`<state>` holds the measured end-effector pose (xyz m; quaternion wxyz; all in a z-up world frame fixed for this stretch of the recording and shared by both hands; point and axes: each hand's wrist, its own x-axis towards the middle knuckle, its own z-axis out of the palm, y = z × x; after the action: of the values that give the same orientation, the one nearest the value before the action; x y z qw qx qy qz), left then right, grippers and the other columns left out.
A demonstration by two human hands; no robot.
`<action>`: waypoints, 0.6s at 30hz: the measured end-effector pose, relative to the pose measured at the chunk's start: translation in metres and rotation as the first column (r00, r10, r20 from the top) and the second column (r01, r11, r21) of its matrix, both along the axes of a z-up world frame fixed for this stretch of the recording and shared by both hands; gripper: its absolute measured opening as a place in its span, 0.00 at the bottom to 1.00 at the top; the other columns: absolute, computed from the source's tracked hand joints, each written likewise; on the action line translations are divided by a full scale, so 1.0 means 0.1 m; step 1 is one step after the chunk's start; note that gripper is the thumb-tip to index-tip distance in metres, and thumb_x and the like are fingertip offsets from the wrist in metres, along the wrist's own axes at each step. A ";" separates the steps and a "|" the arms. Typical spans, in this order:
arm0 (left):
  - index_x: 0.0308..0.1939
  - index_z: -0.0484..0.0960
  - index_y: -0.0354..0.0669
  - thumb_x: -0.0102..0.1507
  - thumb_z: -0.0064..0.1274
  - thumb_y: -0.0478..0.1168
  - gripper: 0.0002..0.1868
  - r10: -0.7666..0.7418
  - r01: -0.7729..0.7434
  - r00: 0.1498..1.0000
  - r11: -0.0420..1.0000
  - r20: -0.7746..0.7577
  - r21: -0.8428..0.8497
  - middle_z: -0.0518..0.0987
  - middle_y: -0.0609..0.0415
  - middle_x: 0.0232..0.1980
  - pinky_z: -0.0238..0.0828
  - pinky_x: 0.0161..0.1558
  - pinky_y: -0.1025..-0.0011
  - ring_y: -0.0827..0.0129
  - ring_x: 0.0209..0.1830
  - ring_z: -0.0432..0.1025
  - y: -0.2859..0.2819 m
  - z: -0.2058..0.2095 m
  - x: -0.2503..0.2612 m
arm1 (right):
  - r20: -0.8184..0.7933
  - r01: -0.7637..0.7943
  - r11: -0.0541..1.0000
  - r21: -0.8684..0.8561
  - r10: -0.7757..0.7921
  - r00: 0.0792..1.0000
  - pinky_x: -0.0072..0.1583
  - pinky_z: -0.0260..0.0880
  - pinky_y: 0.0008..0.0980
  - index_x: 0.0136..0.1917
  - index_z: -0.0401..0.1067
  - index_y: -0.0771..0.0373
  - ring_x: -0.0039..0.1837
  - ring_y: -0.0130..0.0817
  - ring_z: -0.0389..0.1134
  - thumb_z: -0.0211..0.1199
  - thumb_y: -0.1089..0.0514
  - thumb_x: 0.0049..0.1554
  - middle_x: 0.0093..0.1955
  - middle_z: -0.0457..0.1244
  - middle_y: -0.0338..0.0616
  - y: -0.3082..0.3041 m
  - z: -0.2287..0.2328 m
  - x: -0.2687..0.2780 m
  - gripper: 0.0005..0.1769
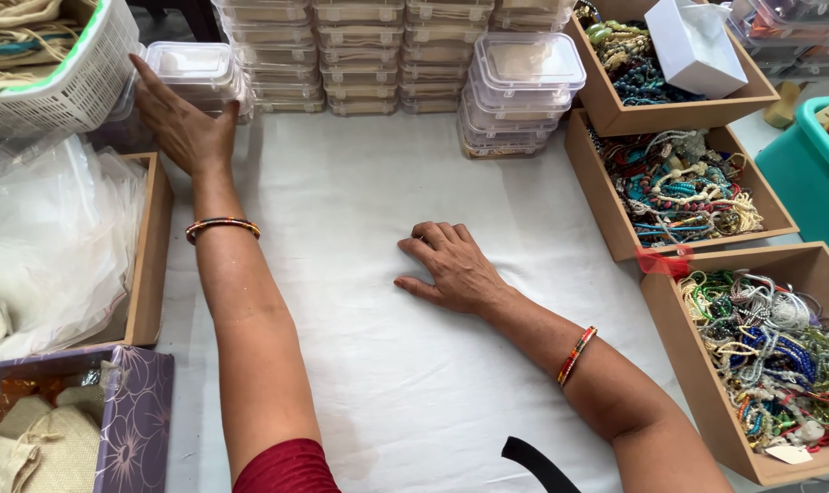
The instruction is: The person places a small cloth pouch into a clear plastic container and stacks it with others. They then pick up a beaded necklace, fold it, place it into a small plastic bag, and finally put the bag into a brown paper pouch.
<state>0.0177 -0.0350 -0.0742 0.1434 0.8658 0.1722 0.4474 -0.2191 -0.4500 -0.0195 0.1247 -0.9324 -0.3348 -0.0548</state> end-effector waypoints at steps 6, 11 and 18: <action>0.84 0.28 0.52 0.47 0.76 0.75 0.84 -0.038 0.039 0.998 0.999 -0.047 0.021 0.40 0.32 0.83 0.58 0.75 0.48 0.38 0.80 0.46 -0.08 -0.10 0.05 | -0.009 0.004 1.000 -0.001 -0.004 1.000 0.70 0.57 0.45 0.66 0.71 0.55 0.70 0.42 0.58 0.54 0.30 0.61 0.65 0.61 0.49 0.00 0.01 0.00 0.33; 0.81 0.25 0.52 0.47 0.81 0.73 0.85 -0.054 0.060 0.994 0.996 -0.091 0.066 0.32 0.29 0.79 0.58 0.70 0.46 0.33 0.78 0.43 -0.27 0.01 -0.16 | -0.004 -0.011 1.000 0.006 0.011 1.000 0.69 0.58 0.45 0.65 0.71 0.55 0.69 0.42 0.59 0.56 0.31 0.60 0.65 0.61 0.49 0.02 0.04 0.01 0.32; 0.83 0.37 0.51 0.57 0.77 0.54 0.68 -0.256 0.208 0.950 0.946 -0.178 -0.249 0.42 0.35 0.80 0.63 0.71 0.47 0.34 0.77 0.51 -1.32 0.00 -0.72 | 0.142 -0.101 0.994 0.043 0.094 0.985 0.65 0.61 0.45 0.62 0.72 0.59 0.65 0.44 0.62 0.59 0.35 0.61 0.62 0.62 0.50 -0.05 0.07 -0.03 0.29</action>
<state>-0.0541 -0.1673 -0.0743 0.2748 0.8998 0.1327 0.3117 -0.2223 -0.4553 -0.0129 0.1266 -0.9054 -0.3863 -0.1222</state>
